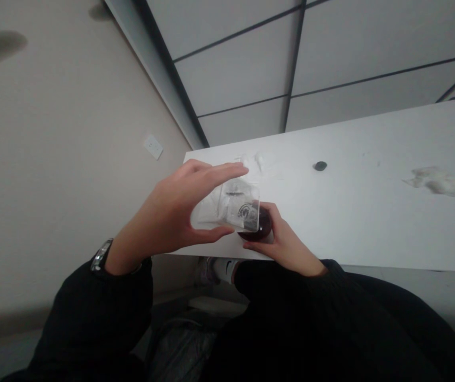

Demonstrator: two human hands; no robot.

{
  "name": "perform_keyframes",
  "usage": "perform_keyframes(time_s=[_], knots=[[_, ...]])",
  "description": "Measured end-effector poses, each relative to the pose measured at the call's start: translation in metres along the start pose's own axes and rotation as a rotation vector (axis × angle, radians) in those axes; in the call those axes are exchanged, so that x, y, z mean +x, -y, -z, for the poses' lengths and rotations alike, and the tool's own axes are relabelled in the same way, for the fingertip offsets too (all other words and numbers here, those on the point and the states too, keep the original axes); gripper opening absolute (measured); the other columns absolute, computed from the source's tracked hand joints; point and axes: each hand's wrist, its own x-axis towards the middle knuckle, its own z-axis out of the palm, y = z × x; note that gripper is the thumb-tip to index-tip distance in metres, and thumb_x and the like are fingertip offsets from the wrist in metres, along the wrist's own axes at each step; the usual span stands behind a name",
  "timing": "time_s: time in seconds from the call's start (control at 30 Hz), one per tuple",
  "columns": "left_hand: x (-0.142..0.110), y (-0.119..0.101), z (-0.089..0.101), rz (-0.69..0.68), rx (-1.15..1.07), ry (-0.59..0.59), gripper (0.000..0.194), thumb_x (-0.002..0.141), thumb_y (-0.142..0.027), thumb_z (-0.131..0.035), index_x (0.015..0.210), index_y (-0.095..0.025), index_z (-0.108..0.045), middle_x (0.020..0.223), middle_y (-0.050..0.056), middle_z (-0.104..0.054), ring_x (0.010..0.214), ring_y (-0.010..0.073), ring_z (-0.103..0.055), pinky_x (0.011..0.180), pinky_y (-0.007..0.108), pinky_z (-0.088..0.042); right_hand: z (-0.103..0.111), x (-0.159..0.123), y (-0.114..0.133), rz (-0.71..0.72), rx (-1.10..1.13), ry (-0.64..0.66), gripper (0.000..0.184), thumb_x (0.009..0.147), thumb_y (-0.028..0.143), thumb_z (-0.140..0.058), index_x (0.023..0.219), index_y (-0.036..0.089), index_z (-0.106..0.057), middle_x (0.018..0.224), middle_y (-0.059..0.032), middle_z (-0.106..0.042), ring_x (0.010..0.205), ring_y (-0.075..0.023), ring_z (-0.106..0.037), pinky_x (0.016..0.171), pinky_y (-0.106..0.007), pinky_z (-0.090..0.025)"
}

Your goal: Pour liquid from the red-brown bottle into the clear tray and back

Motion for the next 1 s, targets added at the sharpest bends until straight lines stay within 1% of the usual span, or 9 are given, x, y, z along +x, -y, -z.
perform_keyframes(time_s=[0.13,0.33,0.47,0.63,0.9,1.0], knots=[[0.003,-0.003,0.001,-0.003,0.001,0.030,0.071,0.085,-0.035,-0.077,0.152,-0.027,-0.054,0.147,0.007,-0.067,0.119,0.0297,-0.062,0.101,0.043,-0.055,-0.001,0.000,0.000,0.008,0.006,-0.003,0.079,0.077,0.038,-0.088,0.139,0.026,-0.043,0.138,-0.0143,-0.066,0.128,-0.0334,-0.067,0.109,-0.054,-0.056],[0.008,-0.004,0.001,-0.054,0.010,0.031,0.072,0.086,-0.035,-0.077,0.153,-0.027,-0.052,0.151,0.008,-0.064,0.117,0.0298,-0.062,0.101,0.046,-0.054,-0.001,0.000,0.000,0.025,0.020,-0.003,0.078,0.078,0.035,-0.087,0.140,0.025,-0.042,0.137,-0.0146,-0.067,0.128,-0.0323,-0.067,0.108,-0.052,-0.057],[0.010,-0.005,0.001,-0.087,0.005,0.029,0.069,0.088,-0.031,-0.076,0.153,-0.027,-0.052,0.154,0.009,-0.062,0.119,0.0287,-0.060,0.103,0.045,-0.052,-0.001,0.000,0.000,0.013,0.001,-0.003,0.076,0.077,0.035,-0.088,0.138,0.026,-0.042,0.137,-0.0136,-0.067,0.129,-0.0325,-0.067,0.110,-0.052,-0.056],[0.012,-0.008,0.000,-0.115,0.020,0.036,0.069,0.090,-0.029,-0.075,0.154,-0.025,-0.050,0.155,0.010,-0.060,0.125,0.0291,-0.058,0.106,0.046,-0.049,-0.002,0.000,-0.003,0.025,0.049,-0.012,0.077,0.077,0.032,-0.089,0.138,0.025,-0.043,0.137,-0.0139,-0.067,0.129,-0.0320,-0.067,0.109,-0.051,-0.056],[0.018,-0.011,-0.002,-0.154,0.038,0.044,0.068,0.090,-0.028,-0.075,0.153,-0.026,-0.049,0.157,0.009,-0.059,0.126,0.0291,-0.057,0.107,0.047,-0.048,-0.003,-0.001,-0.005,0.024,0.044,-0.032,0.072,0.076,0.032,-0.090,0.133,0.025,-0.045,0.136,-0.0130,-0.066,0.129,-0.0332,-0.065,0.111,-0.054,-0.054],[0.021,-0.012,-0.002,-0.160,0.048,0.047,0.071,0.088,-0.027,-0.076,0.153,-0.027,-0.049,0.156,0.008,-0.059,0.127,0.0300,-0.056,0.107,0.048,-0.048,-0.003,-0.001,-0.004,0.002,0.065,-0.027,0.073,0.076,0.031,-0.089,0.133,0.025,-0.045,0.134,-0.0129,-0.066,0.126,-0.0330,-0.066,0.109,-0.054,-0.056]])
